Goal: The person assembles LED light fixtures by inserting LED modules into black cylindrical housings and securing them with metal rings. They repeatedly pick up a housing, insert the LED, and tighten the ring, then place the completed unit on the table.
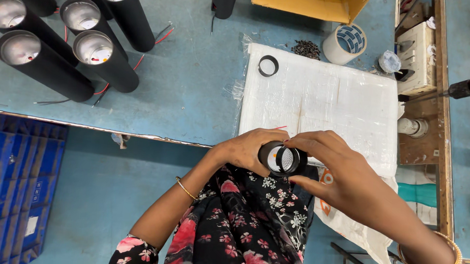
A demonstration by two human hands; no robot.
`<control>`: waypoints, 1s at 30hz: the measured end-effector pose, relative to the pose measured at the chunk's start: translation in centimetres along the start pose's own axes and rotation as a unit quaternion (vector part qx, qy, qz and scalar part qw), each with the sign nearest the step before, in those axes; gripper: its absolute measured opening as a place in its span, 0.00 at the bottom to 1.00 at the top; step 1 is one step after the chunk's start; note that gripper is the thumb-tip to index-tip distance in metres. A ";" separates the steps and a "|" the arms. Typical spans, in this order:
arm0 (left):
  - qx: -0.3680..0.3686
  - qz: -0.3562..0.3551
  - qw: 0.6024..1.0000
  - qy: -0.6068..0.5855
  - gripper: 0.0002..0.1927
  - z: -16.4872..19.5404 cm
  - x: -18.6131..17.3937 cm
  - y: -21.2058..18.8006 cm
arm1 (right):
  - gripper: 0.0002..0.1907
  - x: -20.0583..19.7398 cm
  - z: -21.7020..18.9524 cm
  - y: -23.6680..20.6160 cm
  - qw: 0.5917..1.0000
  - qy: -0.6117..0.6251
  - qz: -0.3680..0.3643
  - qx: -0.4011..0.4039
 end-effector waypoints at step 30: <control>-0.043 0.004 0.999 -0.021 0.28 0.0 -0.1 0.1 | 0.30 0.8 -1.3 1.1 0.995 -0.090 -0.026 0.042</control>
Point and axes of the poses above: each hand's wrist, its own y-axis towards the middle knuckle, its own x-axis out of the palm, z = x × y, the point moved 7 cm from there along y, towards the middle knuckle, and after that the axes turned 15 degrees about -z, right-handed, at the moved point
